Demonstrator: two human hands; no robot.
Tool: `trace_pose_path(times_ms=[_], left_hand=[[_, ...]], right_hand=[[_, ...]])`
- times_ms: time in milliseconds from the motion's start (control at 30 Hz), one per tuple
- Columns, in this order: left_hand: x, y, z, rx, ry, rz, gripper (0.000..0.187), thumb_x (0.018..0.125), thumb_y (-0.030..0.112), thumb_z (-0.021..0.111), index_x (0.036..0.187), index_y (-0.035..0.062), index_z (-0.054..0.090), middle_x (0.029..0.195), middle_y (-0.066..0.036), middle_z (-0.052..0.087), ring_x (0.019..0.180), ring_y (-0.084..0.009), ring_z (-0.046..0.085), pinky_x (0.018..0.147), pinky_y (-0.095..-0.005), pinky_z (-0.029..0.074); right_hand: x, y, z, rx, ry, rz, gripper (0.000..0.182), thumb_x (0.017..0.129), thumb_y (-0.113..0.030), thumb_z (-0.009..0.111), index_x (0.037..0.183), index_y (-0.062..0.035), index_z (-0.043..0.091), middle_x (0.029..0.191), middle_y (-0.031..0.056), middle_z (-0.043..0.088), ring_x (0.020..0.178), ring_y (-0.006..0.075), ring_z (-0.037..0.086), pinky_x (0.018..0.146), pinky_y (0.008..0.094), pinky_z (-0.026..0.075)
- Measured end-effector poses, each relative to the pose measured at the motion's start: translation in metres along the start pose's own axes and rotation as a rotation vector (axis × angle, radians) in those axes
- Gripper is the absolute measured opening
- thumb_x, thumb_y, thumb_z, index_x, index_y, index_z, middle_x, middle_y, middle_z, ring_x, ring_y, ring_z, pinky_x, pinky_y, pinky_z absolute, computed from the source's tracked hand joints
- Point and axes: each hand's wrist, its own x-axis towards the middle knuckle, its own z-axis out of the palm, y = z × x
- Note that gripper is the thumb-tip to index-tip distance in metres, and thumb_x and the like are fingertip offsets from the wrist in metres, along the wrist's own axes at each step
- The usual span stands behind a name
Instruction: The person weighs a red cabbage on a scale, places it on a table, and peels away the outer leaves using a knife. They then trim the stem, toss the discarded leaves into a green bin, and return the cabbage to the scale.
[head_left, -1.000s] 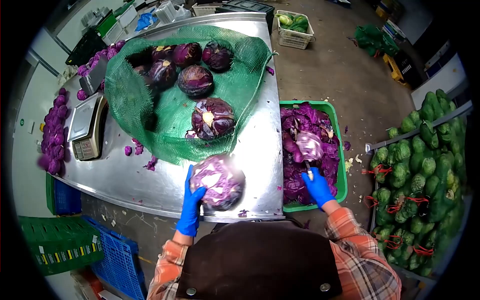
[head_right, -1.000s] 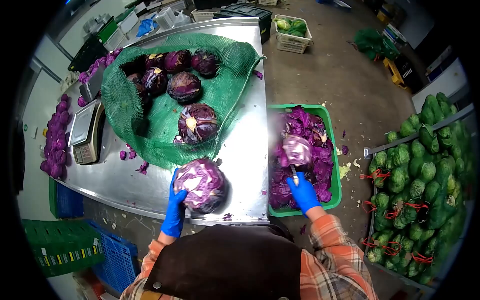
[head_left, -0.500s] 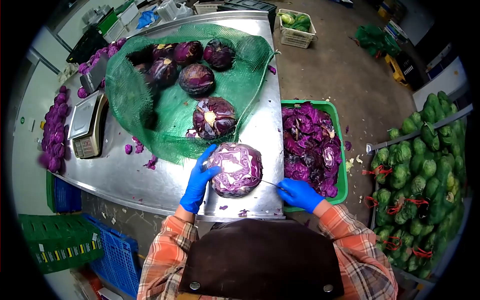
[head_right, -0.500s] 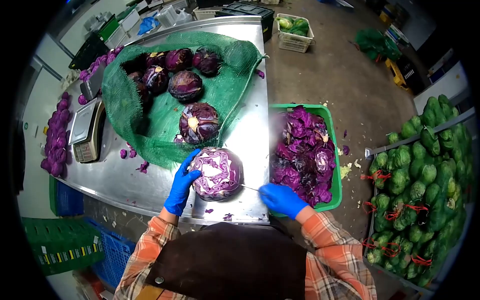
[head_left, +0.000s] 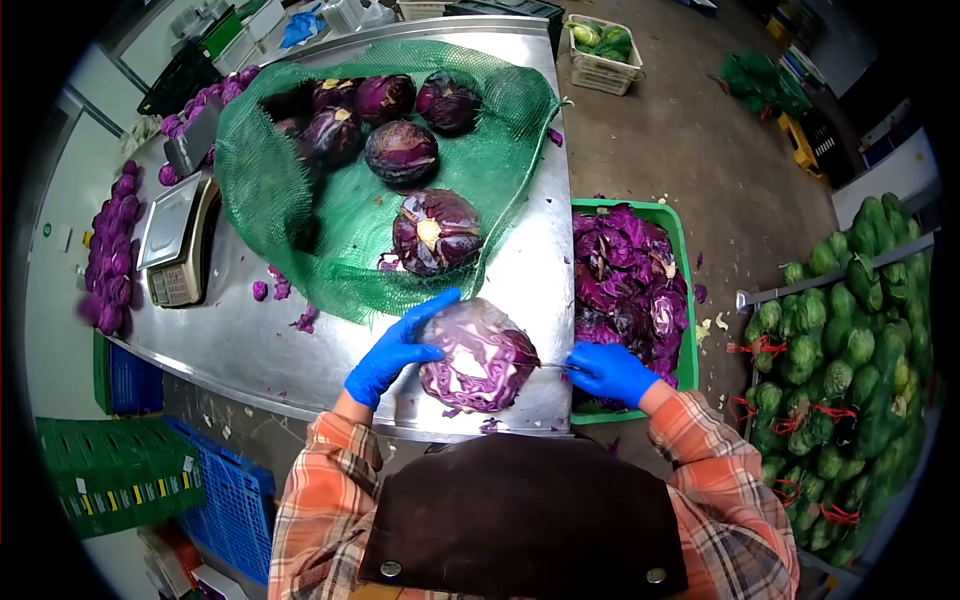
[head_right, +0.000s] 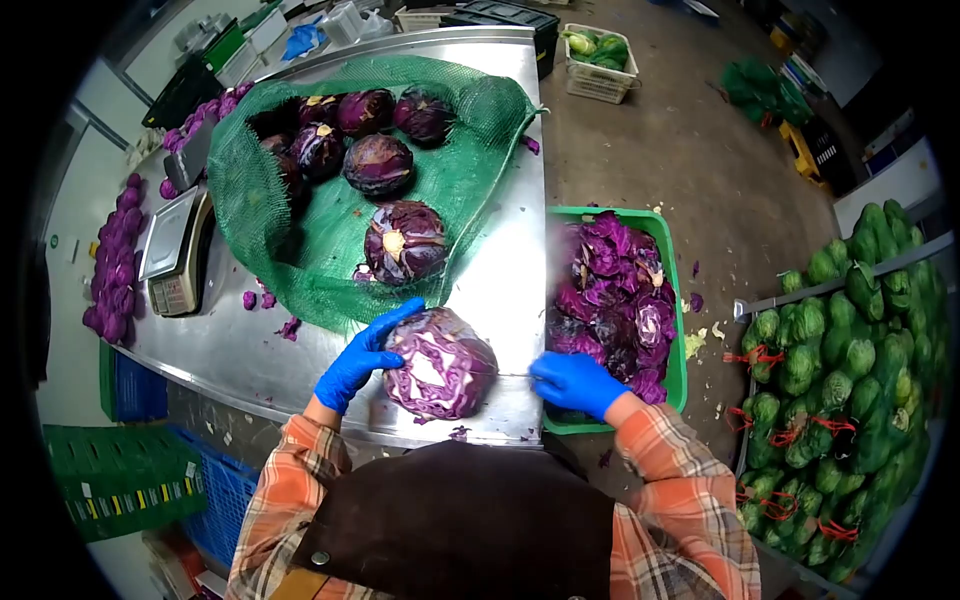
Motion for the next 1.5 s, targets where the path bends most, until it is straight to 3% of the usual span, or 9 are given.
trace_pose_path(times_ms=[233,300,367,500,900,967,1167,1367,1500], left_hand=[[0.021,-0.007,0.005,0.073,-0.212,-0.006,0.059,0.091,0.019,0.060,0.144,0.0081,0.038,0.147,-0.008,0.039,0.134,-0.0198,0.037,0.109,-0.0335,0.031],[0.021,-0.007,0.031,0.099,0.051,0.035,0.056,0.094,0.025,0.057,0.144,0.0075,0.037,0.144,-0.010,0.041,0.131,-0.0190,0.039,0.107,-0.0340,0.034],[0.016,-0.003,0.062,0.370,0.433,0.031,0.064,0.089,0.027,0.066,0.143,0.0058,0.037,0.141,-0.013,0.041,0.128,-0.0211,0.040,0.107,-0.0348,0.034],[0.015,-0.026,0.080,0.252,0.540,0.198,0.089,0.080,0.020,0.075,0.147,0.0016,0.020,0.140,-0.017,0.037,0.129,-0.0268,0.038,0.109,-0.0372,0.031],[-0.007,-0.053,-0.008,-0.360,0.422,0.044,0.056,0.090,0.023,0.063,0.136,0.0011,0.041,0.129,-0.013,0.053,0.117,-0.0219,0.053,0.101,-0.0353,0.041],[-0.007,-0.056,-0.016,-0.461,0.374,0.071,0.051,0.091,0.022,0.061,0.134,0.0010,0.043,0.128,-0.012,0.054,0.116,-0.0213,0.053,0.101,-0.0348,0.041],[0.003,-0.002,0.017,0.080,0.205,0.124,0.072,0.083,0.014,0.070,0.143,0.0009,0.034,0.141,-0.014,0.043,0.127,-0.0224,0.044,0.107,-0.0332,0.034],[-0.022,-0.032,0.066,-0.086,0.472,0.040,0.071,0.088,0.018,0.066,0.147,0.0071,0.028,0.142,-0.018,0.039,0.124,-0.0239,0.046,0.103,-0.0341,0.040],[-0.004,-0.027,0.053,0.017,0.471,0.016,0.068,0.090,0.022,0.066,0.146,0.0076,0.031,0.138,-0.016,0.044,0.121,-0.0227,0.048,0.102,-0.0337,0.040]], right_hand=[[-0.065,0.030,0.003,0.051,0.061,0.233,0.017,0.084,-0.025,0.060,0.093,-0.0107,0.057,0.085,0.0158,0.060,0.075,0.0375,0.060,0.062,0.0436,0.049],[-0.073,0.028,0.004,0.078,0.130,0.256,0.017,0.084,-0.024,0.060,0.093,-0.0108,0.057,0.084,0.0167,0.060,0.074,0.0380,0.061,0.061,0.0437,0.050],[-0.071,0.012,0.005,0.130,0.160,0.279,0.015,0.085,-0.022,0.060,0.093,-0.0098,0.056,0.081,0.0159,0.059,0.073,0.0364,0.061,0.061,0.0408,0.049],[-0.046,-0.027,0.010,0.271,0.155,0.328,0.015,0.087,-0.021,0.058,0.093,-0.0082,0.057,0.078,0.0150,0.059,0.071,0.0339,0.061,0.062,0.0380,0.049],[-0.046,0.005,0.078,0.214,0.201,0.159,0.024,0.094,-0.027,0.051,0.104,-0.0061,0.056,0.094,0.0172,0.060,0.083,0.0360,0.060,0.075,0.0404,0.049],[-0.037,-0.005,0.045,0.327,0.176,0.272,0.028,0.096,-0.029,0.051,0.111,-0.0069,0.057,0.090,0.0135,0.061,0.074,0.0251,0.060,0.070,0.0364,0.050],[0.052,-0.037,0.031,1.065,0.403,0.308,0.039,0.100,-0.032,0.048,0.132,-0.0102,0.049,0.100,0.0120,0.064,0.099,0.0159,0.060,0.081,0.0303,0.051],[0.027,-0.058,0.064,0.838,0.477,0.334,0.043,0.100,-0.029,0.048,0.138,-0.0087,0.044,0.121,0.0121,0.061,0.113,0.0185,0.057,0.093,0.0315,0.045],[0.022,-0.046,0.090,1.097,0.445,0.485,0.044,0.098,-0.027,0.052,0.138,-0.0091,0.045,0.107,0.0030,0.059,0.092,0.0118,0.055,0.083,0.0280,0.047]])
